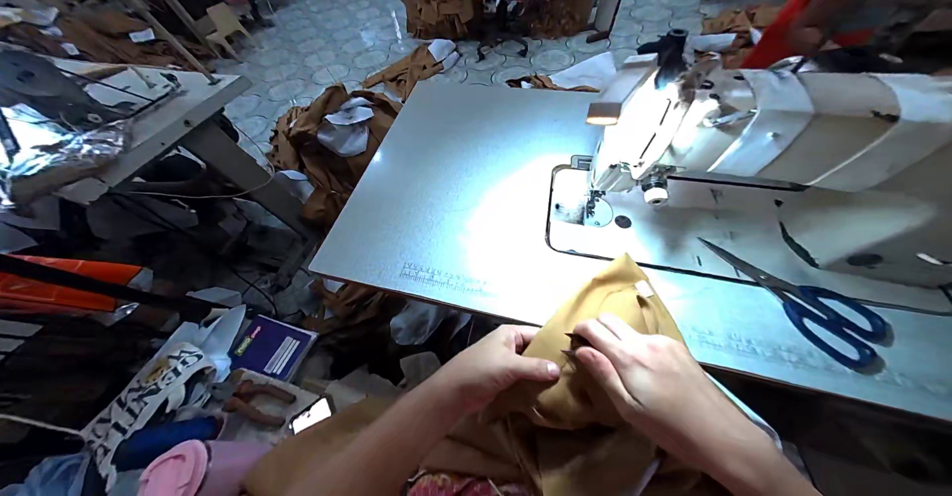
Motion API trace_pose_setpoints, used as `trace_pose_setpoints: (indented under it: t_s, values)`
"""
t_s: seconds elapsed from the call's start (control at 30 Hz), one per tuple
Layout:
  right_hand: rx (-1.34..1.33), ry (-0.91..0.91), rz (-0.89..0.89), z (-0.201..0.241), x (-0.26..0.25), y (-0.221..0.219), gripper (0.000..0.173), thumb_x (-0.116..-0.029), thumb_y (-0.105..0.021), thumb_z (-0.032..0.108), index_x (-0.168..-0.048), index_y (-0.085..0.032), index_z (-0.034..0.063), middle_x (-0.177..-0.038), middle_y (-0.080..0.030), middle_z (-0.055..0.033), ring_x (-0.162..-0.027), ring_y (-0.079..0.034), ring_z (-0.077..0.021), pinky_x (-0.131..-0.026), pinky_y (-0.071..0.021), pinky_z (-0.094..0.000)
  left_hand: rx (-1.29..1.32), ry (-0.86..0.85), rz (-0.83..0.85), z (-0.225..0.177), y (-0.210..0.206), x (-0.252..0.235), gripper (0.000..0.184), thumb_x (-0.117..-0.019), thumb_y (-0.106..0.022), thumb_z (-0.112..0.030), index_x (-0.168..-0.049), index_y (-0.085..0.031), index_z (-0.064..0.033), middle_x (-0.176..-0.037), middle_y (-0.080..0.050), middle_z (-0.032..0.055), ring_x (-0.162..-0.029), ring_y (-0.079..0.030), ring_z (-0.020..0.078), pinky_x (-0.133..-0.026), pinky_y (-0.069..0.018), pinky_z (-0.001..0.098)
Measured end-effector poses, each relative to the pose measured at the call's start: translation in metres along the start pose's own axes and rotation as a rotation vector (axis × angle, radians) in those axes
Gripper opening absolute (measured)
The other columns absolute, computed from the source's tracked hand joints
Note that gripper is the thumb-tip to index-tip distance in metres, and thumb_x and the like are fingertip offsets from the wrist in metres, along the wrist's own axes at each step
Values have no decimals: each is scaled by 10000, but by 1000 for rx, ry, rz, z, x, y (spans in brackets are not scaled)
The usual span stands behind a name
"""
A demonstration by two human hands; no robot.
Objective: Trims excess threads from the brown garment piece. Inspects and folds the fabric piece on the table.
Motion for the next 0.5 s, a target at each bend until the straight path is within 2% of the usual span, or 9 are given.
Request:
trace_pose_setpoints:
  t_s: [0.07,0.13,0.5]
  values:
    - [58,12,-29,0,1,-2,352,-975,-432,303,-851,-673,79,-728,-593,-83,-486,-589,-230,-377,-423,-376,-13,-8,5,-2,-1,2,197,-947,-579,8,-1130,-641,-28,-955,-728,-12,-873,-705,60,-843,-590,271]
    - [78,10,-50,2,2,-1,279,-931,-494,279,-820,-659,82,-713,-583,-76,-482,-584,-224,-371,-414,-368,-19,-13,13,-2,0,4,190,-946,-576,7,-1117,-649,-28,-944,-729,-14,-865,-704,57,-836,-590,266]
    - [108,-79,-78,-3,10,3,345,-954,-449,306,-820,-670,78,-689,-585,-76,-508,-603,-238,-381,-393,-375,-33,-69,0,-6,3,6,208,-916,-580,10,-1108,-650,-31,-948,-724,-29,-872,-697,32,-832,-584,244]
Point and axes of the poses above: each hand's wrist, its own x-axis away from the middle knuckle, its own y-axis out of the back of the hand, z = x × y, the point moved 9 cm from there along -x, towards the middle knuckle
